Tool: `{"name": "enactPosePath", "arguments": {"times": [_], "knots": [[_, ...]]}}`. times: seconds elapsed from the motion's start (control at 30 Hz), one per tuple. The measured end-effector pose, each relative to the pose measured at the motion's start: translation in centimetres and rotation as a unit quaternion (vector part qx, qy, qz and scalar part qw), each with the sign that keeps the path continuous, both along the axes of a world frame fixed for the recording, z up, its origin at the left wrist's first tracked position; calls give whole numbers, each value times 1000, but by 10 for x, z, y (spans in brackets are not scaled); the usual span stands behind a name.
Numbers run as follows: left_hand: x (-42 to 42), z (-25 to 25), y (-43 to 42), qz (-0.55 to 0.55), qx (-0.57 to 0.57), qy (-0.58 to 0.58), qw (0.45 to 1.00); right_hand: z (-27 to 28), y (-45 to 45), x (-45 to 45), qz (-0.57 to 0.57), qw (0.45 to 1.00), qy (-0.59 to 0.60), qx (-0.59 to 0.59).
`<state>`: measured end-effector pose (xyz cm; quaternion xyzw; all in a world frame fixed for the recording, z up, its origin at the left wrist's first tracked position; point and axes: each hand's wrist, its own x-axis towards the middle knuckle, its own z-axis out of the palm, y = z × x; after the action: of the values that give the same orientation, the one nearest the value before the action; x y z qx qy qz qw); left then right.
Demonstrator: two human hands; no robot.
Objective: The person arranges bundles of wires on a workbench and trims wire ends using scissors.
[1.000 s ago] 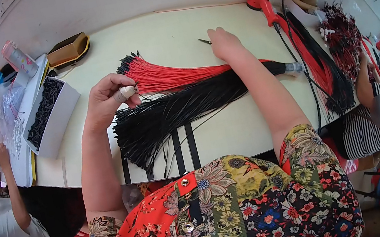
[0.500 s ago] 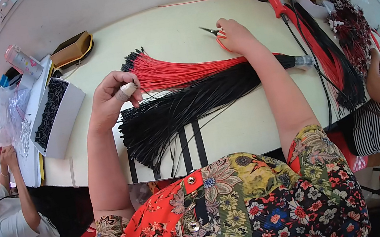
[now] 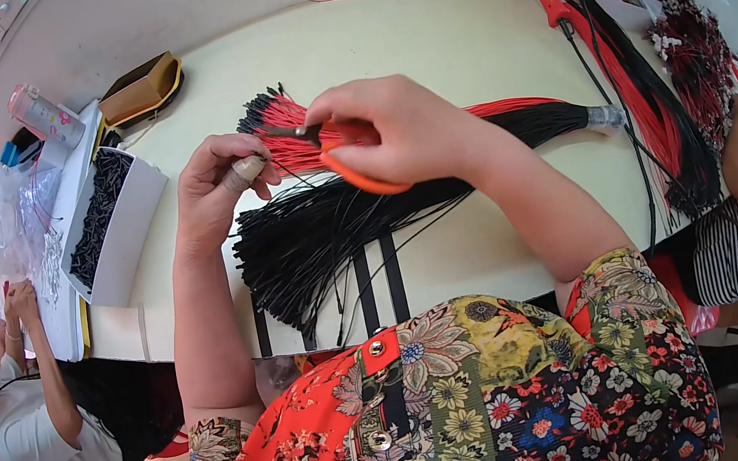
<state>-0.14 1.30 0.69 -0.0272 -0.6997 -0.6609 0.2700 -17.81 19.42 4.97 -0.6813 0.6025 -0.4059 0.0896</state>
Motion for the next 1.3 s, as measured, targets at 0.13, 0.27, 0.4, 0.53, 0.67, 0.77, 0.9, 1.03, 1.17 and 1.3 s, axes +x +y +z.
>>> {"name": "enactPosePath", "arguments": {"times": [0.13, 0.27, 0.4, 0.53, 0.67, 0.77, 0.9, 1.03, 1.17, 1.3], "knots": [[2, -1, 0, -1, -7, 14, 1000, 9, 5, 17, -10, 997, 70, 15], [2, -2, 0, -17, -4, 31, 999, 10, 6, 20, -22, 992, 124, 2], [3, 0, 1, -20, -5, 30, 999, 4, 4, 18, -10, 991, 133, -27], [4, 0, 1, -12, -17, 20, 1000, 1, 3, 17, 5, 990, 132, -57], [5, 1, 1, -7, -33, 21, 999, 2, 4, 17, -1, 988, 150, -38], [7, 0, 0, -14, -26, 5, 1000, 0, 3, 16, 2, 985, 161, -61], [6, -4, 0, -18, -3, -7, 1000, -1, 2, 15, 4, 980, 185, -78], [7, -3, -1, -26, -1, -14, 1000, -4, 1, 16, 14, 979, 179, -91], [6, -3, 1, -27, 1, -16, 1000, -10, -2, 15, 19, 976, 184, -117], [5, -3, -1, -51, 11, 13, 999, -15, -4, 13, 4, 990, 86, -114]]}}
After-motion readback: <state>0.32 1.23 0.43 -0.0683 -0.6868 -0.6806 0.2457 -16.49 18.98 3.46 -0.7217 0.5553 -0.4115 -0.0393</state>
